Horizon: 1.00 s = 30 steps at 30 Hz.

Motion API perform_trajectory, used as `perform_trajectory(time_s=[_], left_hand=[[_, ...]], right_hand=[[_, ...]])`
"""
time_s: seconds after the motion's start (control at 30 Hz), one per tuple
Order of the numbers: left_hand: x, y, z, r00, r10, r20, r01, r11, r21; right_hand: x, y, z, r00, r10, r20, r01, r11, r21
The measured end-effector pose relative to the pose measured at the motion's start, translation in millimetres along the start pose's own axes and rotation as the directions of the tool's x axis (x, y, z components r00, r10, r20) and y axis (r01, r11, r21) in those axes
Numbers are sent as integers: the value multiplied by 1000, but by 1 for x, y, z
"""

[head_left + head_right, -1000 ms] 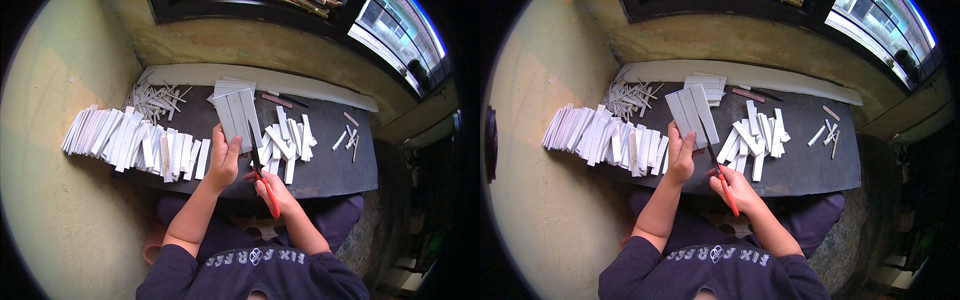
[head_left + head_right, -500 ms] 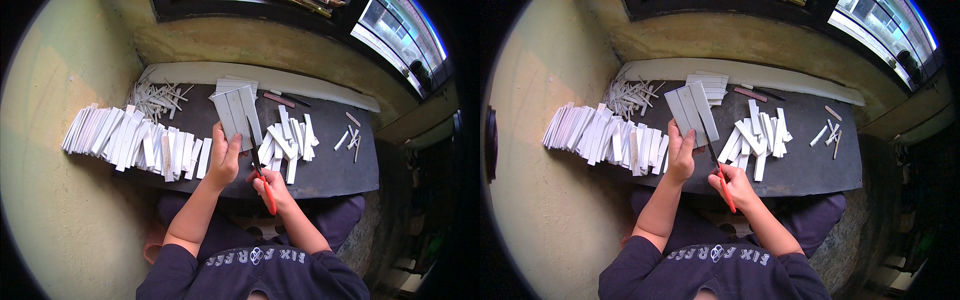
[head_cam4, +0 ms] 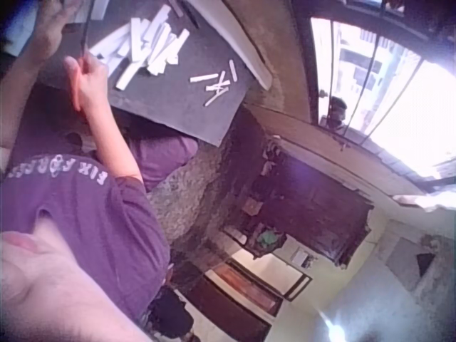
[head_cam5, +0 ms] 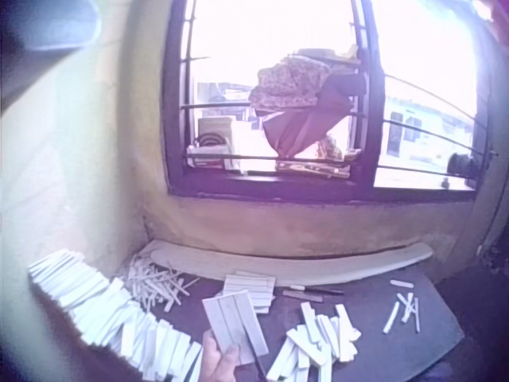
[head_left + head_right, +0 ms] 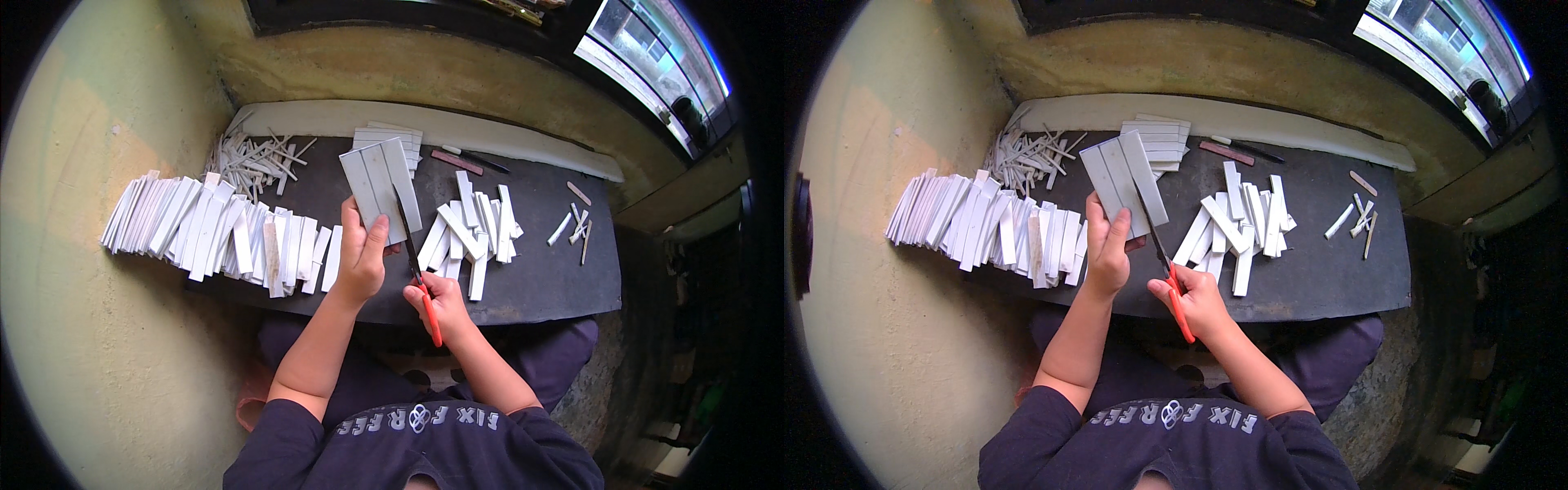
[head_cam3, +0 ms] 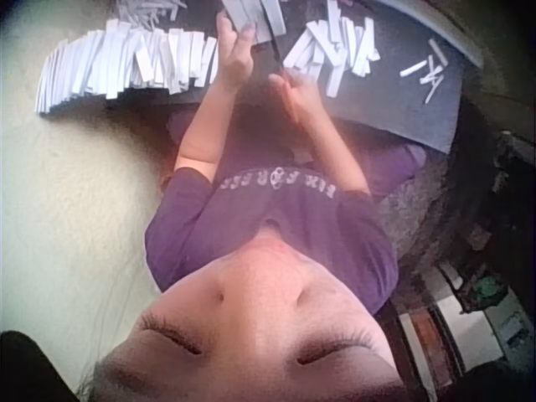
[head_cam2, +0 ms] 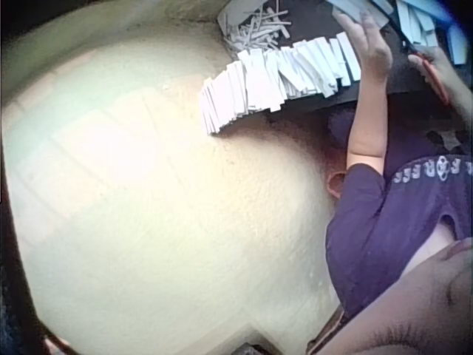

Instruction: The person sits on the floor and uses red scissors to cut a stack of white paper sheets into thin vertical strips. The person repeatedly cuts the paper and places the resulting strips onto a pile on the floor.

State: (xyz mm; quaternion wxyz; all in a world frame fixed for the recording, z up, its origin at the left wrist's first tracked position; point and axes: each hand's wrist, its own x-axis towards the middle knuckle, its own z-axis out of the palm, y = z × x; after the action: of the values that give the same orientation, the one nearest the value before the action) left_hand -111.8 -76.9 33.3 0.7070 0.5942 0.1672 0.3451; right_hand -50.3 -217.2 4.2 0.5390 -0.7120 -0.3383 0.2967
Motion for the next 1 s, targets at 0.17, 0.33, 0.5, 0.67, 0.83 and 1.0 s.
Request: perform_trajectory(time_s=[0.17, 0.33, 0.5, 0.67, 0.83, 1.0], left_hand=[[0, 3, 1, 1000, -11, -16, 11, 1000, 3], [0, 3, 1, 999, -15, -42, 14, 1000, -11], [1, 4, -2, 999, -39, -34, 38, 998, -50], [15, 11, -28, 1000, 0, 11, -1, 1000, 24], [19, 21, -34, 982, 176, -72, -173, 984, 45], [18, 20, -30, 960, 281, -15, -277, 954, 116]], right_hand=[[1, 1, 1, 998, -59, -16, 59, 998, -27], [1, -4, 1, 998, -55, -16, 54, 996, -74], [4, -3, 2, 998, -54, -15, 52, 993, -107], [4, -4, 1, 999, -46, -11, 44, 992, -114], [5, -15, -1, 995, -52, 80, 66, 980, -189], [6, -15, -7, 990, -10, 139, 37, 981, -189]])
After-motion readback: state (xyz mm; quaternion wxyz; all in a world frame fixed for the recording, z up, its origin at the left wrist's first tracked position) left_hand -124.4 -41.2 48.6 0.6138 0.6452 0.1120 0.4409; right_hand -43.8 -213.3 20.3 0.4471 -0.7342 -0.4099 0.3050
